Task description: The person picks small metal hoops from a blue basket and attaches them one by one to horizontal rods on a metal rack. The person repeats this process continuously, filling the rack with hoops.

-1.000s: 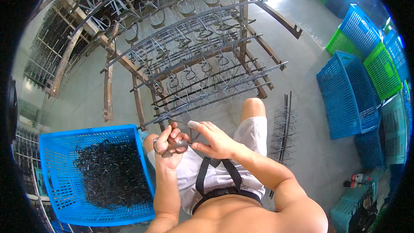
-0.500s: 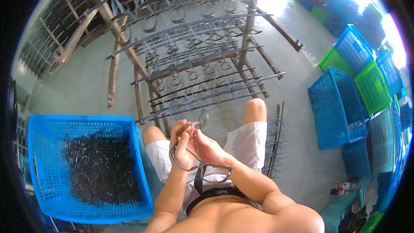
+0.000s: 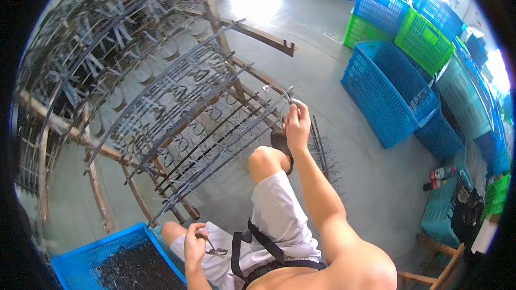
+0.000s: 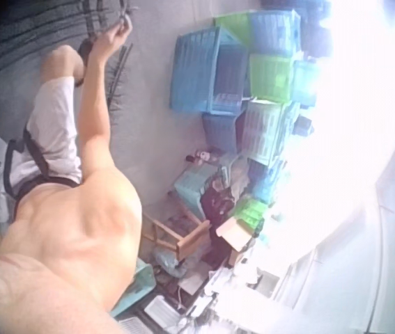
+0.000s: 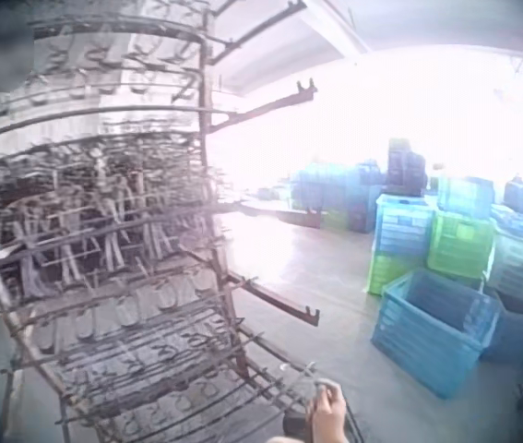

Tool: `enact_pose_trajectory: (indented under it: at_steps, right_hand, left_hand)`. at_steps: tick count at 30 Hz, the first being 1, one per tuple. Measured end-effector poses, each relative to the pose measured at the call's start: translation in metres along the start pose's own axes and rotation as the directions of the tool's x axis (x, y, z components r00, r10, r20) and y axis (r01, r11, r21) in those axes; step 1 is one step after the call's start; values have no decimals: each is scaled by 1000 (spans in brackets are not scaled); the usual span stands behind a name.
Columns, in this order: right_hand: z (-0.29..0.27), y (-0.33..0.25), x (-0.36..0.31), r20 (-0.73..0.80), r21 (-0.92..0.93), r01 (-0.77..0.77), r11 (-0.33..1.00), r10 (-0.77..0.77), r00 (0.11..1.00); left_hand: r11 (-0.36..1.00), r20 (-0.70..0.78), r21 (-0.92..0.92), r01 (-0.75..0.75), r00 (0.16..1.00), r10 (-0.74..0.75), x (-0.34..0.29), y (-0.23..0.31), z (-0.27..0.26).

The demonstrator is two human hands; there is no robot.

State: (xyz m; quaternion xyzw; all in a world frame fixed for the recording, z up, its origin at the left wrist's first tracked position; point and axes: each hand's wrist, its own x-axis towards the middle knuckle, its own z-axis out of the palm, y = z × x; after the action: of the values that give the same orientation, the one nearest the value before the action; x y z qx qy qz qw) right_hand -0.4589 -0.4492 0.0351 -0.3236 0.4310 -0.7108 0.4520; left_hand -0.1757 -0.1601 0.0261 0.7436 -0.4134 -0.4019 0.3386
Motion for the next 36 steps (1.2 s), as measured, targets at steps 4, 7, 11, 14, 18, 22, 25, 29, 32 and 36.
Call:
enact_pose_trajectory:
  at_steps: [4,7,11,14,18,22,25,29,32,36]
  right_hand:
    - [-4,41,50,-41,178,-125,976,134,990]
    - [-4,51,59,72,189,-248,950,238,969]
    - [-4,48,64,156,213,-338,917,310,938]
    - [-4,44,69,175,177,-365,914,336,926]
    - [-4,42,73,183,164,-394,904,365,913]
    - [-6,42,73,186,144,-406,902,378,907]
    - [0,46,70,212,155,-397,905,362,908]
    - [-2,46,68,240,78,-338,938,311,919]
    - [2,55,62,269,126,-316,940,274,923]
    - [5,50,58,254,29,-282,959,266,930]
  left_hand:
    - [991,233,-130,23,972,8,2,11,-9]
    - [966,346,55,-254,912,220,5,14,-24]
    - [918,617,96,-386,747,249,7,41,-55]
    - [912,652,185,-367,740,165,0,85,-69]
    - [944,343,273,-184,936,83,-11,122,-71]
    - [518,239,588,-621,746,622,-8,137,-71]
    - [701,42,496,-512,821,570,-25,139,-72]
    - [987,-186,29,-161,969,163,-30,105,-66]
    - [869,-178,-439,-231,970,167,-26,96,-43]
    - [716,-197,-674,-183,978,65,-15,36,-15]
